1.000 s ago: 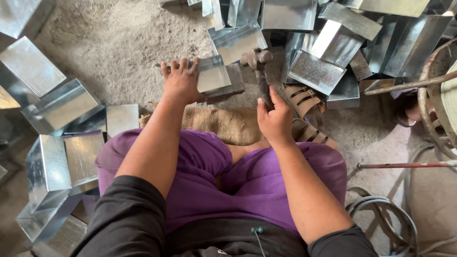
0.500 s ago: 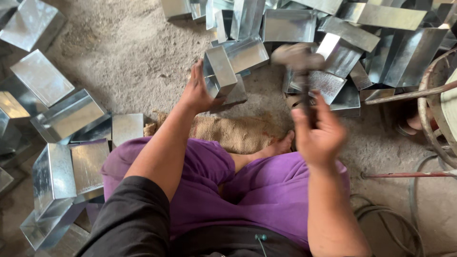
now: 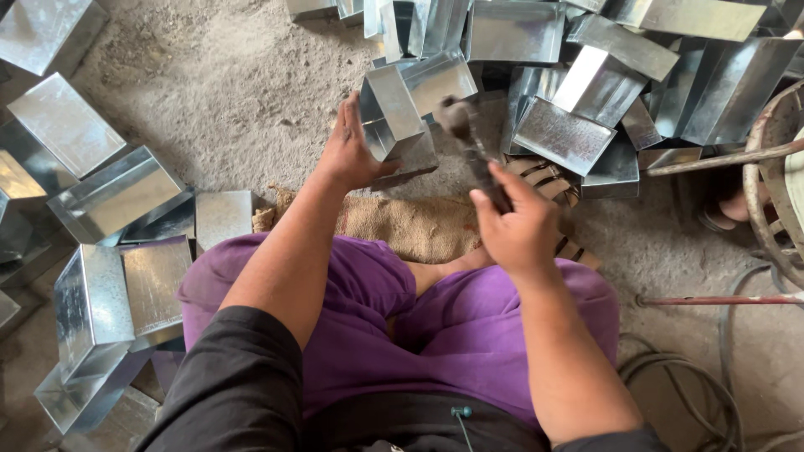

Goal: The person sits on the floor and repeatedly hammers small rectangular metal boxes with a hammer, striking the edges to shape or flatten them. The person picks up each box, positions it, strikes it several times, then sets it aside among a large pile of similar metal pieces.

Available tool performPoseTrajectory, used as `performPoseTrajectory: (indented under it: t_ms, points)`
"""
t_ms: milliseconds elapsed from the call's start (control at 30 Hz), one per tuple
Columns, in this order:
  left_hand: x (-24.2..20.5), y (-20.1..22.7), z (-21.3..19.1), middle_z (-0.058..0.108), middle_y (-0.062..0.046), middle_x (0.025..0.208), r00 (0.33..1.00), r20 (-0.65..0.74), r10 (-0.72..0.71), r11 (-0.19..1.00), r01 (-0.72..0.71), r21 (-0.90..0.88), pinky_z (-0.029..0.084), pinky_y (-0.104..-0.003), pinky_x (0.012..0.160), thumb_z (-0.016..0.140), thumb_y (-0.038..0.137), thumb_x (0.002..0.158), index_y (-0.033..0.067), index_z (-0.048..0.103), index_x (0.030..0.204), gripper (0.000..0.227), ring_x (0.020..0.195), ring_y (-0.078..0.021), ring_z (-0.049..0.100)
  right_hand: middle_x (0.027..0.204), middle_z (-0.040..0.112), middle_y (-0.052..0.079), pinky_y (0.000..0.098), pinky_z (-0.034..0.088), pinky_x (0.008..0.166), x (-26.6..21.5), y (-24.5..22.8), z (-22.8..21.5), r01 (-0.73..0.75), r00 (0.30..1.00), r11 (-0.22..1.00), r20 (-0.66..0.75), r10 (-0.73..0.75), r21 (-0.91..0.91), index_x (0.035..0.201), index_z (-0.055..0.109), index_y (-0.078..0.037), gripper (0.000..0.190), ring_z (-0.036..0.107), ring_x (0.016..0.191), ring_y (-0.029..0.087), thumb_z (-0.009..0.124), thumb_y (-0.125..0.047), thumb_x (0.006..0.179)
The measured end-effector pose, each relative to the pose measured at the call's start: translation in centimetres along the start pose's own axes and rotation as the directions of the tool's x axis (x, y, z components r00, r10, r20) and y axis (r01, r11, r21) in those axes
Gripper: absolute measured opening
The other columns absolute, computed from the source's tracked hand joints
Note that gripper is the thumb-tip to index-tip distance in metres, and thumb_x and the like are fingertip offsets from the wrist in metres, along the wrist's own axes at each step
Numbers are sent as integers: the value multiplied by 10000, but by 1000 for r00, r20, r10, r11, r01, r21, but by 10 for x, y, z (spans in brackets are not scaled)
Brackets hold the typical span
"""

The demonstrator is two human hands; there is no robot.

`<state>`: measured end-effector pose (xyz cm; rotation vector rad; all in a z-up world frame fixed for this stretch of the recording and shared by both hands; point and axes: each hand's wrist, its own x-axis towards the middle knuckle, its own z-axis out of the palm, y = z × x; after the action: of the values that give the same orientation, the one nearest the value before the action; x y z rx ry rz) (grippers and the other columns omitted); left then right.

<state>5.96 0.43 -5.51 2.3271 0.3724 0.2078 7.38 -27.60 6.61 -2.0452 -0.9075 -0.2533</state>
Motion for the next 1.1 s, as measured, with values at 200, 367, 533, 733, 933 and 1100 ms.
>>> performPoseTrajectory:
  t_ms: [200, 367, 533, 733, 933, 1100]
  points:
    - [2, 9, -39, 385, -194, 1598, 969, 223, -107, 988, 128, -81, 366, -469, 1200, 928, 575, 570, 125, 132, 1633, 1402, 1425, -368, 438, 984, 720, 126, 245, 554, 681, 19, -22, -43, 102, 987, 958, -149, -63, 269, 1351, 629, 63, 322, 691, 769, 132, 730, 21, 1048]
    - [-6, -19, -75, 490, -189, 1537, 723, 579, -378, 836, 535, -121, 359, -543, 1081, 785, 670, 668, 225, 20, 1668, 1336, 1329, -322, 502, 826, 655, 83, 238, 469, 517, 23, -42, -94, 211, 910, 950, -400, -106, 228, 1293, 579, 47, 250, 581, 557, 107, 643, -32, 1064]
    - [-10, -41, -75, 704, -233, 1331, 547, 631, -551, 641, 761, -100, 548, -483, 866, 736, 647, 637, 245, 135, 1670, 1261, 983, -302, 693, 874, 574, 107, 290, 413, 521, 20, -44, -113, 274, 792, 878, -610, 26, 392, 1085, 579, 9, 144, 506, 528, 168, 628, -110, 1151]
    - [-6, -57, -61, 744, -209, 1232, 578, 612, -540, 661, 742, -117, 571, -435, 864, 781, 644, 639, 226, 121, 1664, 1289, 906, -232, 734, 1022, 669, 106, 286, 554, 691, 11, 2, 26, 243, 905, 960, -389, -173, 137, 1278, 591, -52, 185, 654, 772, 208, 641, -85, 1103]
    - [1, -87, -48, 380, -235, 1619, 732, 538, -417, 860, 509, -27, 412, -483, 1047, 782, 728, 788, 189, 182, 1711, 1226, 1300, -208, 486, 977, 755, 109, 310, 584, 742, -5, 37, 51, -103, 995, 989, 7, 102, 107, 1335, 633, 32, 404, 750, 848, 167, 744, -90, 966]
    - [3, -78, -52, 491, -225, 1544, 647, 580, -495, 739, 665, -112, 495, -490, 1046, 776, 687, 670, 227, 178, 1666, 1250, 1224, -315, 627, 844, 738, 140, 304, 533, 642, -2, 36, 48, -234, 972, 965, 4, 236, 120, 1274, 667, 8, 351, 683, 692, 168, 745, -89, 946]
